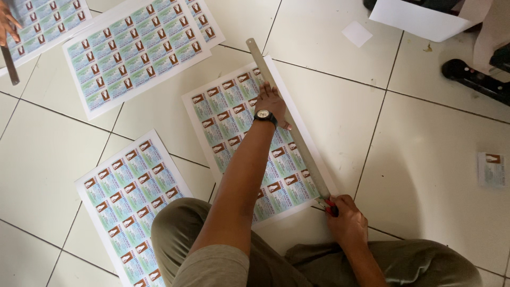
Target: The person sits on the floor and uses a ruler and a utility knife to cut a large sheet of printed labels into smaller sections. They repeatedly align the ruler and slice along its edge to separate the printed items.
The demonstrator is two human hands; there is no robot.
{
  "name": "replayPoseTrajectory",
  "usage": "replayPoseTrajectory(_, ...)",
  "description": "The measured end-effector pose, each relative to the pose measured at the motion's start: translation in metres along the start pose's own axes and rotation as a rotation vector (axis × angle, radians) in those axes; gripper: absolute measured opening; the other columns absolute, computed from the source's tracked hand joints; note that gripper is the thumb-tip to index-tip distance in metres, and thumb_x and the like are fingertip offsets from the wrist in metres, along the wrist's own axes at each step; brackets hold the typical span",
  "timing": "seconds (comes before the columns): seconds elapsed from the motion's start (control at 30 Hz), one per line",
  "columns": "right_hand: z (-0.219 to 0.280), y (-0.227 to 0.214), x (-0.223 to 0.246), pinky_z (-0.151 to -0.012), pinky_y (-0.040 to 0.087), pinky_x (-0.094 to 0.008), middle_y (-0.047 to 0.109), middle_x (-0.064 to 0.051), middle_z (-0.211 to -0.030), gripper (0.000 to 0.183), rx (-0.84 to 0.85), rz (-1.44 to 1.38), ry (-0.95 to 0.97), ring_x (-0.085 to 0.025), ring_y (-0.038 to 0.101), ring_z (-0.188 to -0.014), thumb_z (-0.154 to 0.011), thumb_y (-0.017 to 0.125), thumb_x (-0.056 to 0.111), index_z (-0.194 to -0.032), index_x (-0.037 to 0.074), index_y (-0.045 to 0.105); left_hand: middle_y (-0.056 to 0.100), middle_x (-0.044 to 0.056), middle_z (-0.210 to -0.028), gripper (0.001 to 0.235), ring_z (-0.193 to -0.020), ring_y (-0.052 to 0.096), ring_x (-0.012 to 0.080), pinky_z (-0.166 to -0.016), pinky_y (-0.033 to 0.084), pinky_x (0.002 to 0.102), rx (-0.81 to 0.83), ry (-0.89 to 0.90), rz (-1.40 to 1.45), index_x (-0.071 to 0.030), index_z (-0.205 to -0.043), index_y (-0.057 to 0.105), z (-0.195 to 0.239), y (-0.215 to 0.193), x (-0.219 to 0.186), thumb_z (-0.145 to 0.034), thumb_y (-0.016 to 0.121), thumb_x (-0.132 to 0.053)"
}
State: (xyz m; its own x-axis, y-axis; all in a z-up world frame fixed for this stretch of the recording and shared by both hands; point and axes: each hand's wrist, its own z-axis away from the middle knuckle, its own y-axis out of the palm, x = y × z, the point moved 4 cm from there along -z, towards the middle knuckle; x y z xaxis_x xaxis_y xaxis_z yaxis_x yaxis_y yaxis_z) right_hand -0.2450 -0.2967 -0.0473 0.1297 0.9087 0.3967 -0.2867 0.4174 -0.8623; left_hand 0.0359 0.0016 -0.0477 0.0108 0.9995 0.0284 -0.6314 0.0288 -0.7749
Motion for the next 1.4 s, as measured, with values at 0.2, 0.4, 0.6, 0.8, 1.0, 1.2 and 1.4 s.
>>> replayPoseTrajectory(0.2,0.001,-0.002,0.003,-0.081,0.058,-0.049,0.064,0.014,-0.125,0.040,-0.033,0.012,-0.009,-0.020,0.072,-0.096,-0.082,0.072,0.028,-0.122,0.027,0.075,-0.017,0.039,-0.166,0.156,-0.156,-0.012,0.0536,-0.129,0.012,0.057,0.009,0.005,0.012,0.016,-0.158,-0.011,0.013,-0.009,-0.001,-0.073,0.085,-0.073)
replayPoseTrajectory(0.4,0.002,-0.010,0.011,-0.086,0.058,-0.047,0.065,0.017,-0.129,0.037,-0.001,-0.012,0.037,-0.018,0.073,-0.098,-0.084,0.069,0.027,-0.121,0.027,0.075,-0.020,0.040,-0.165,0.155,-0.156,-0.014,0.0543,-0.128,0.014,0.059,0.025,0.009,0.021,0.016,-0.158,-0.013,0.018,-0.013,-0.002,-0.074,0.085,-0.072)
replayPoseTrajectory(0.6,0.002,-0.007,0.008,-0.084,0.057,-0.048,0.063,0.018,-0.129,0.038,0.000,0.023,0.041,-0.017,0.072,-0.099,-0.085,0.069,0.031,-0.123,0.029,0.074,-0.014,0.039,-0.167,0.156,-0.157,-0.009,0.0528,-0.128,0.016,0.055,-0.007,-0.002,-0.013,0.015,-0.159,-0.008,0.015,-0.011,-0.002,-0.072,0.084,-0.076)
replayPoseTrajectory(0.8,0.002,-0.009,0.009,-0.083,0.057,-0.051,0.063,0.017,-0.129,0.038,0.007,0.016,0.044,-0.023,0.073,-0.096,-0.082,0.071,0.030,-0.120,0.027,0.075,-0.006,0.040,-0.168,0.159,-0.157,-0.001,0.0542,-0.127,0.015,0.058,-0.057,-0.004,-0.058,0.015,-0.160,-0.003,0.005,-0.005,-0.002,-0.067,0.084,-0.081)
replayPoseTrajectory(1.0,0.003,-0.008,0.009,-0.079,0.059,-0.049,0.064,0.016,-0.127,0.036,-0.017,0.027,0.004,-0.020,0.073,-0.094,-0.085,0.069,0.029,-0.120,0.024,0.076,-0.007,0.038,-0.169,0.156,-0.157,-0.002,0.0533,-0.128,0.011,0.060,-0.003,-0.018,-0.081,0.014,-0.161,-0.004,0.018,-0.016,-0.005,-0.070,0.082,-0.079)
replayPoseTrajectory(1.2,0.002,-0.006,0.006,-0.081,0.058,-0.048,0.064,0.013,-0.128,0.038,0.009,0.002,-0.007,-0.019,0.072,-0.099,-0.083,0.072,0.027,-0.121,0.022,0.075,-0.005,0.038,-0.169,0.155,-0.158,0.000,0.0526,-0.128,0.013,0.058,-0.012,-0.016,-0.099,0.013,-0.161,-0.003,0.021,-0.018,-0.005,-0.071,0.081,-0.081)
replayPoseTrajectory(1.4,0.004,-0.007,0.009,-0.083,0.060,-0.049,0.064,0.018,-0.129,0.040,-0.036,0.059,-0.027,-0.018,0.073,-0.098,-0.082,0.074,0.031,-0.122,0.027,0.074,0.003,0.033,-0.171,0.157,-0.159,0.006,0.0474,-0.127,0.008,0.059,-0.065,-0.024,-0.138,0.009,-0.163,0.003,0.028,-0.023,-0.002,-0.065,0.080,-0.086)
